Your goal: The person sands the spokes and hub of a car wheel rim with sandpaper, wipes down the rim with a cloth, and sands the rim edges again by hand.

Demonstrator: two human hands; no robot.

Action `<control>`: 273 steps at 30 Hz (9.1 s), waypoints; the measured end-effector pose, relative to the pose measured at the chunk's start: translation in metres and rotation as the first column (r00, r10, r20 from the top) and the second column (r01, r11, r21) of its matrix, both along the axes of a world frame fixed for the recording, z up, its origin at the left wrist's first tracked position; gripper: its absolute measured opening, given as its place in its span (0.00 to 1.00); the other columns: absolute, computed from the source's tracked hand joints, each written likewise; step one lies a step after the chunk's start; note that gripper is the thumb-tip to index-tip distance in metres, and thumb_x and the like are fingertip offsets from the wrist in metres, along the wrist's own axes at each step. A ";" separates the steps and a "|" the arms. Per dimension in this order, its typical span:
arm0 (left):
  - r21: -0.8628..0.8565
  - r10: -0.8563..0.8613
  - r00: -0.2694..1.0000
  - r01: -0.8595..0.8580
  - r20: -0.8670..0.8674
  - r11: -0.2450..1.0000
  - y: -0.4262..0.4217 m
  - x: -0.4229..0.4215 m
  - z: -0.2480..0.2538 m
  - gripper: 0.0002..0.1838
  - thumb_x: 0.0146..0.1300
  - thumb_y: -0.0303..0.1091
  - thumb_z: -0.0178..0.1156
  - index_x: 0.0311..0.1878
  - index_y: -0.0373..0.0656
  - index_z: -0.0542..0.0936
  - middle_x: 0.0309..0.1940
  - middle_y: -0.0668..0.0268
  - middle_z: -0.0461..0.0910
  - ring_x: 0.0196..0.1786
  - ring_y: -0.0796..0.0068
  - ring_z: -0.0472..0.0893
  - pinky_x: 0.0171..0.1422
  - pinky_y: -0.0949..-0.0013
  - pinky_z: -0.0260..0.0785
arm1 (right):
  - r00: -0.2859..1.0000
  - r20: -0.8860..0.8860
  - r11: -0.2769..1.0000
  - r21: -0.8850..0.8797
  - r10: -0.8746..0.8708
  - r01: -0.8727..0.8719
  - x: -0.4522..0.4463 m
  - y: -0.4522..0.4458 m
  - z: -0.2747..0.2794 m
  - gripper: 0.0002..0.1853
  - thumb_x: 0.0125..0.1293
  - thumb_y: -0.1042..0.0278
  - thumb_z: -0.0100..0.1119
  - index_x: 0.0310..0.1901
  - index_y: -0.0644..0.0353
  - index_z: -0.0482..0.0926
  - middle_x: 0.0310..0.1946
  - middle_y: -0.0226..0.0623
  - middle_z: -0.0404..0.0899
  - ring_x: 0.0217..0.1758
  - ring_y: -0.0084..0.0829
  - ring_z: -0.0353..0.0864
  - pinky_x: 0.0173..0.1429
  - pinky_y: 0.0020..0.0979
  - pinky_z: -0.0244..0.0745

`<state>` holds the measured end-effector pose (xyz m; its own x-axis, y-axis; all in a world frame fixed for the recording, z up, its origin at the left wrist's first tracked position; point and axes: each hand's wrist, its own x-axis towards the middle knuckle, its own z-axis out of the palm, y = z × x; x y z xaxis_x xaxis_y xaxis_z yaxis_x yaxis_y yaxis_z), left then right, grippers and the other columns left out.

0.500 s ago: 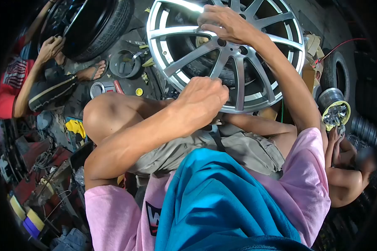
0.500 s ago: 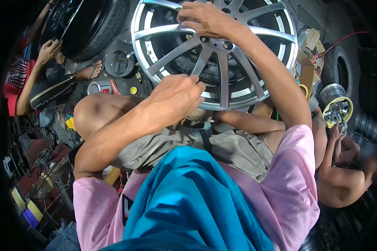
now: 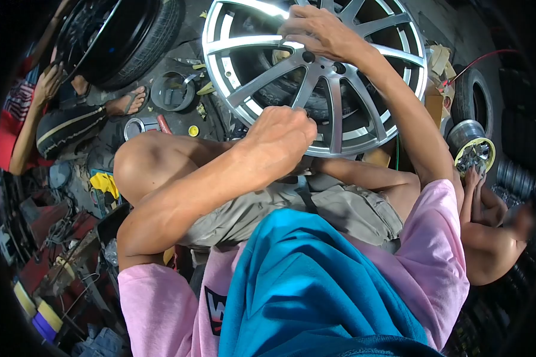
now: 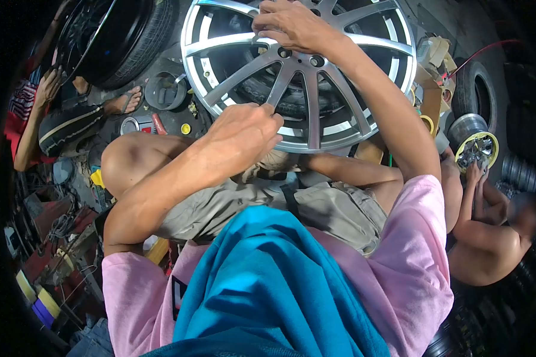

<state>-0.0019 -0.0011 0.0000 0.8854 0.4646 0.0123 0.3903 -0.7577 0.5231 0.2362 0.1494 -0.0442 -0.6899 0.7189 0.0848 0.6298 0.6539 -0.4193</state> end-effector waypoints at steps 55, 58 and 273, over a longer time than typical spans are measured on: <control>0.008 0.012 0.997 -0.013 0.070 1.000 -0.005 -0.016 0.008 0.08 0.65 0.30 0.70 0.34 0.34 0.85 0.32 0.48 0.84 0.40 0.41 0.86 0.43 0.46 0.78 | 0.701 -0.103 0.534 -0.728 -0.706 0.430 -0.030 -0.086 -0.009 0.15 0.76 0.60 0.68 0.46 0.66 0.89 0.26 0.26 0.79 0.25 0.18 0.73 0.31 0.25 0.66; -0.002 0.016 0.998 -0.016 0.056 1.000 -0.005 -0.016 0.010 0.08 0.64 0.30 0.70 0.33 0.34 0.84 0.31 0.47 0.84 0.39 0.40 0.86 0.43 0.46 0.78 | 0.700 -0.123 0.547 -0.723 -0.703 0.422 -0.030 -0.086 -0.009 0.15 0.76 0.60 0.69 0.46 0.66 0.89 0.25 0.26 0.79 0.26 0.17 0.73 0.31 0.25 0.65; -0.248 0.005 0.990 0.030 0.139 0.968 -0.019 -0.060 0.090 0.02 0.63 0.28 0.64 0.35 0.43 0.83 0.35 0.66 0.76 0.38 0.74 0.82 0.45 0.68 0.82 | 0.943 -0.286 0.930 -0.269 0.170 -0.249 -0.066 0.047 0.030 0.08 0.71 0.68 0.66 0.45 0.64 0.86 0.38 0.45 0.86 0.40 0.45 0.87 0.45 0.42 0.79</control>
